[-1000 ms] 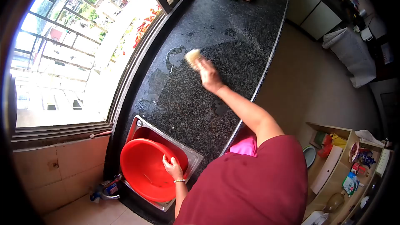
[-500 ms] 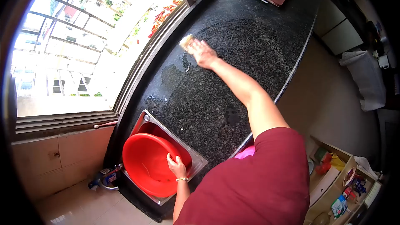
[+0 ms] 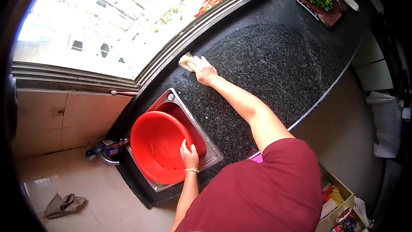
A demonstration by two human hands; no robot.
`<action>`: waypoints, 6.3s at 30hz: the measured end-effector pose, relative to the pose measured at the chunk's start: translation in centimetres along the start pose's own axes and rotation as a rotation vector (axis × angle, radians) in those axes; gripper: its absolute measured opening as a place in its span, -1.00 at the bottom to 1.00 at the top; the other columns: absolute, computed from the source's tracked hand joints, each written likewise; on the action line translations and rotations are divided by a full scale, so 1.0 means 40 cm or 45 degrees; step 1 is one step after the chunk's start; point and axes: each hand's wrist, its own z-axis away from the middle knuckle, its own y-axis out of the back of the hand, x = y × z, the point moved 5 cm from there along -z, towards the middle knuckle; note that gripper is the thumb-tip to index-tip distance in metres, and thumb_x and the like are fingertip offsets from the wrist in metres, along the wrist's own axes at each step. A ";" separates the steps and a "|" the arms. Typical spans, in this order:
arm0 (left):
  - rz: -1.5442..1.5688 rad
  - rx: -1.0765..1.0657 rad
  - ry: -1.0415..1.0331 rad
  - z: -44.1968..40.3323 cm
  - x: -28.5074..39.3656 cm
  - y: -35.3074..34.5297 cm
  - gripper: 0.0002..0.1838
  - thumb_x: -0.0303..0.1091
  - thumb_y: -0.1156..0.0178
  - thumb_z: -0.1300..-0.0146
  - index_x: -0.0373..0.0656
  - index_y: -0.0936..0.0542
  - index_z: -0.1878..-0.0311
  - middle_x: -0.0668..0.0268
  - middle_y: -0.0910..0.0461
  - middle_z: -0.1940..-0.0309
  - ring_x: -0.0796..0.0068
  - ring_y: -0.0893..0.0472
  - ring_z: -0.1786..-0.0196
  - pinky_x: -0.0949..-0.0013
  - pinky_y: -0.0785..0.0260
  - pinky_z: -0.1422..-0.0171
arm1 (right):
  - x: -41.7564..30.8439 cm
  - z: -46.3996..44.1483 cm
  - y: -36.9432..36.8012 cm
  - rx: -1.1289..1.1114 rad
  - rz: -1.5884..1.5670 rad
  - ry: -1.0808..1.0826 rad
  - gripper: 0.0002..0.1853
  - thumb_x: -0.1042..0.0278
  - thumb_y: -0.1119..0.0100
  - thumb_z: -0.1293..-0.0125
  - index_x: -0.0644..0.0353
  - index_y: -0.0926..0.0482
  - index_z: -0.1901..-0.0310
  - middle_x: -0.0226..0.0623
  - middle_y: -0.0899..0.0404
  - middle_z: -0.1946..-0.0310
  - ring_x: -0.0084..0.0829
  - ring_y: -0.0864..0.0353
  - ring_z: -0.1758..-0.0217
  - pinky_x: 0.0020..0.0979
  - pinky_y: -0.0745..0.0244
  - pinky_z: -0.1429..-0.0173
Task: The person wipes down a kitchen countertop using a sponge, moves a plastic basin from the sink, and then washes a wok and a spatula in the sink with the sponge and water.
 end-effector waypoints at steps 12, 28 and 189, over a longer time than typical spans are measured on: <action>0.056 -0.013 0.029 0.001 -0.005 -0.001 -0.56 -0.36 -0.08 -0.14 -0.35 -0.36 -0.08 -0.05 -0.46 0.04 -0.01 -0.41 -0.05 0.13 -0.26 -0.16 | -0.154 0.211 0.102 -0.279 -0.538 0.081 -0.61 0.49 0.09 -0.15 0.12 -0.46 -0.05 -0.20 -0.40 -0.10 -0.17 -0.39 -0.13 -0.12 -0.21 -0.25; 0.244 -0.204 -0.116 0.015 -0.050 -0.007 -0.42 -0.36 -0.14 -0.14 -0.36 -0.23 -0.21 -0.11 -0.33 -0.12 -0.05 -0.32 -0.17 0.14 -0.15 -0.26 | -0.169 0.483 0.369 0.192 -0.054 -0.339 -0.55 0.67 0.20 -0.15 0.20 -0.46 -0.08 -0.12 -0.41 -0.11 -0.21 -0.37 -0.17 -0.33 -0.25 -0.29; -0.570 -0.002 0.318 0.019 0.031 -0.057 -0.49 -0.18 0.03 -0.27 -0.32 -0.26 -0.19 -0.11 -0.37 -0.08 -0.08 -0.37 -0.11 0.01 -0.22 -0.13 | 0.214 0.426 0.434 -0.687 0.106 -0.111 -0.44 0.26 0.39 -0.34 0.26 0.06 -0.35 -0.14 0.26 -0.42 -0.25 0.30 -0.49 -0.24 0.43 -0.49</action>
